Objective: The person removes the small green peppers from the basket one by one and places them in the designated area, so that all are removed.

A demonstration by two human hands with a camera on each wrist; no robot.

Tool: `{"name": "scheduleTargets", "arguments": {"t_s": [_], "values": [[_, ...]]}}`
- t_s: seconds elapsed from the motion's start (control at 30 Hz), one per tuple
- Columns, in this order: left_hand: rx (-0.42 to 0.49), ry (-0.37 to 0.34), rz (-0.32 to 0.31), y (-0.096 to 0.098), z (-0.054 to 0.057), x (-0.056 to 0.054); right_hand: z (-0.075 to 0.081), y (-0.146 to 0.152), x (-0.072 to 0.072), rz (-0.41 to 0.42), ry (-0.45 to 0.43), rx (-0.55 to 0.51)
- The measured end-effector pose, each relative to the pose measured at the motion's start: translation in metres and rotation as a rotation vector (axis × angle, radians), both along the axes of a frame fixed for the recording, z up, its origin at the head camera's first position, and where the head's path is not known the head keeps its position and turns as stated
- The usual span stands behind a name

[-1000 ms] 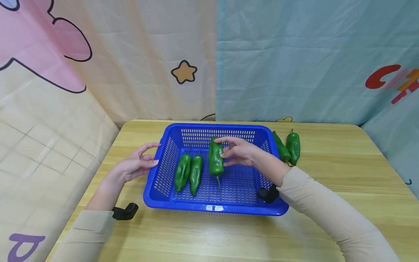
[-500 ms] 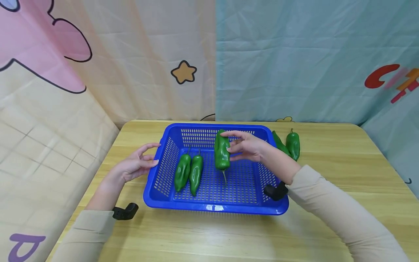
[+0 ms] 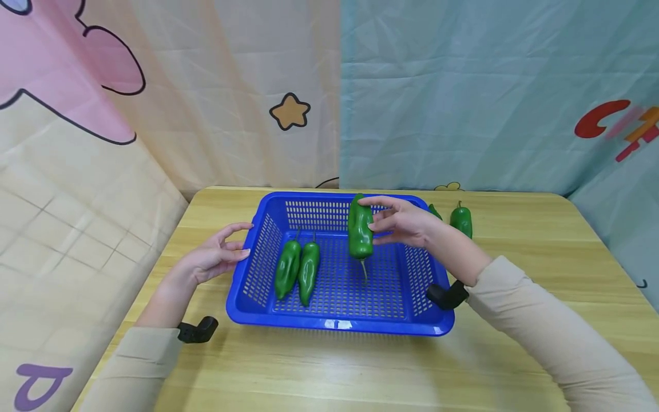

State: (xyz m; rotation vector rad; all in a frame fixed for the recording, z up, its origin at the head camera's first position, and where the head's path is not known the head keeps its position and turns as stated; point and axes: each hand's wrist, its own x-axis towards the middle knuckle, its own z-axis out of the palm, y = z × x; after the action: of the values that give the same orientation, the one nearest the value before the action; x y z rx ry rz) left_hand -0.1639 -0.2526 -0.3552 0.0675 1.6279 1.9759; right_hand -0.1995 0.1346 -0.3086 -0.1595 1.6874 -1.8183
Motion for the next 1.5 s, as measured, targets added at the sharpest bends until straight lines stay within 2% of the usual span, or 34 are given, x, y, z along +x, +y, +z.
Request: {"name": "scheduleTargets", "arguments": {"t_s": [0.23, 0.5, 0.77, 1.17, 1.5], "values": [[-0.009, -0.003, 0.01, -0.001, -0.003, 0.001, 0.007, 0.011, 0.0, 0.016, 0.015, -0.02], [-0.04, 0.004, 0.024, 0.003, 0.002, 0.001, 0.016, 0.024, 0.001, -0.035, 0.024, -0.018], [-0.043, 0.006, 0.016, 0.004, 0.0, 0.002, 0.023, 0.044, 0.006, -0.047, 0.041, -0.03], [-0.021, 0.001, 0.018, 0.002, 0.002, 0.003, 0.026, 0.078, 0.003, -0.027, 0.048, -0.11], [-0.022, 0.007, 0.019, 0.001, 0.002, 0.003, 0.026, 0.104, 0.005, -0.057, 0.048, -0.131]]}}
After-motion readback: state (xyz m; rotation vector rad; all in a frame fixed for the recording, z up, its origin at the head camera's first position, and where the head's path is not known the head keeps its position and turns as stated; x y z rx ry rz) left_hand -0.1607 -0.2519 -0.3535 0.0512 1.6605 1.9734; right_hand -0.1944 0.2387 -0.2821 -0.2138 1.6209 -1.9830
